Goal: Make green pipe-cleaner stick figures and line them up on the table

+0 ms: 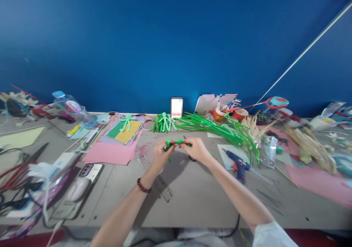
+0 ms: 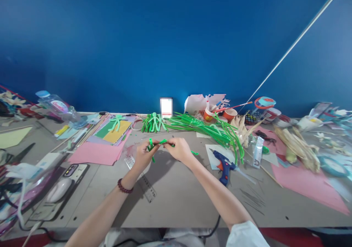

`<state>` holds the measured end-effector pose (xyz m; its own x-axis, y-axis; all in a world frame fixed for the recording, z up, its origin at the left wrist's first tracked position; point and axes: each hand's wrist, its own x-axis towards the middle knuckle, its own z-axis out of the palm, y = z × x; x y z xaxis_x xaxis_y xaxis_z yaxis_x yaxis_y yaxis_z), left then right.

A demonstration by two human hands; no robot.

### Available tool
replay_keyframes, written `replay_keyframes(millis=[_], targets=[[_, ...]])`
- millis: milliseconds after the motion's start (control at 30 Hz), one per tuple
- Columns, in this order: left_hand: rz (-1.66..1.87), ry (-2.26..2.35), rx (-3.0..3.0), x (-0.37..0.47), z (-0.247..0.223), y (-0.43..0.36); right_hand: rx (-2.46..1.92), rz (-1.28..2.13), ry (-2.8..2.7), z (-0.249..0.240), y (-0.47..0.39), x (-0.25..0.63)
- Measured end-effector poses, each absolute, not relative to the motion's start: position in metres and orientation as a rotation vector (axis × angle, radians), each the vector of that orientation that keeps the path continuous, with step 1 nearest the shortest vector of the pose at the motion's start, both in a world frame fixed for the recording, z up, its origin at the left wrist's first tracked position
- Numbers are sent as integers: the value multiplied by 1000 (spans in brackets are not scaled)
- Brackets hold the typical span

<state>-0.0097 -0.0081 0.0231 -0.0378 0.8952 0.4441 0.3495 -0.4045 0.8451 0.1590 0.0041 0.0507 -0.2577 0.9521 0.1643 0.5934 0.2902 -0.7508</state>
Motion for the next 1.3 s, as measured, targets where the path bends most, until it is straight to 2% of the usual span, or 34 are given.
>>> replay_keyframes(millis=[367, 700, 867, 1100, 1300], targets=[[1495, 1266, 1847, -10, 19, -8, -1426, 511, -2128, 58, -4, 157], [1420, 1297, 2363, -10, 18, -11, -1316, 170, -2402, 77, -17, 163], [1309, 1088, 2349, -10, 27, -12, -1286, 382, -2188, 69, 2, 172], [1572, 1230, 2113, -8, 27, -16, -1267, 896, -2089, 55, 9, 167], [1526, 1212, 2050, -7, 21, -14, -1282, 1042, -2091, 52, 3, 164]])
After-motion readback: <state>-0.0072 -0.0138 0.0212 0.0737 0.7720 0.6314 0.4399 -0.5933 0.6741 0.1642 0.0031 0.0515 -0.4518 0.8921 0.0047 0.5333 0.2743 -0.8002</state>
